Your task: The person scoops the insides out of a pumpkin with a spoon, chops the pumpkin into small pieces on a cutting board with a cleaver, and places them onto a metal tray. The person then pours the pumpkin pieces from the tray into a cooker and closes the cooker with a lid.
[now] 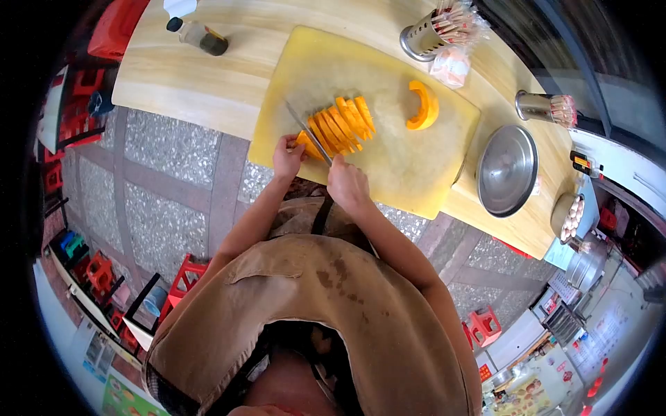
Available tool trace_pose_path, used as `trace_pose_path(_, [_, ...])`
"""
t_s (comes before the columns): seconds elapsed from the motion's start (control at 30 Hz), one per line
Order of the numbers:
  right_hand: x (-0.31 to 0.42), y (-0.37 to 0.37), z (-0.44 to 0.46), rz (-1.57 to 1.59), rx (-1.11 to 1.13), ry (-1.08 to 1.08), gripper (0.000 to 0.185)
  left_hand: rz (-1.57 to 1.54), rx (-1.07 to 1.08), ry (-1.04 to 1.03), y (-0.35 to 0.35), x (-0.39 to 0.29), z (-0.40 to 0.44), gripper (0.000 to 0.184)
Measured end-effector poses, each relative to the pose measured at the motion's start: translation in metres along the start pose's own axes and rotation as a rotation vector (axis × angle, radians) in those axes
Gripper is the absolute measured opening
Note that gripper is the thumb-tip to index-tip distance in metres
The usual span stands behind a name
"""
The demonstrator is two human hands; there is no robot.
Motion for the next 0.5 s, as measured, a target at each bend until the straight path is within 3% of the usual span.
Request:
trace_pose_path(0.17, [-0.011,-0.059,0.015,0.045,-0.007,0.022,0.019,0.145,-0.061,-0.126,0.004,0.005,-0.005,0.030])
trace_pose_path(0.23, [-0.008,-0.076,0.019,-0.039,-0.103,0.022,0.018,0.485,-0.219,-0.434,0.010,-0.007,-0.008,0.029])
trace_pose_path(0.27, [-0.011,-0.080,0.016,-0.034,-0.096,0.018,0.018,0.493,-0.216,-0.429,0.013,-0.012,-0.011,0.029])
trace_pose_path(0.33, [-0.011,-0.065,0.018,0.064,-0.167,0.054,0.018,0.267,-0.106,-0.170,0.014,-0.015,-0.007,0.027])
trace_pose_path(0.5, [0.001,-0.019,0.001,0.058,-0.047,0.042,0.020,0.240,-0.075,-0.140,0.018,-0.020,-0.005,0.023])
Point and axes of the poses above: each hand's wrist, its own z-axis towards the middle knuckle, its own y-axis out of the back of the hand, x = y × z, the point moved 1 cm from there along z, towards the middle knuckle, and after that the axes turned 8 degrees about -x, right-handed, at the moved point
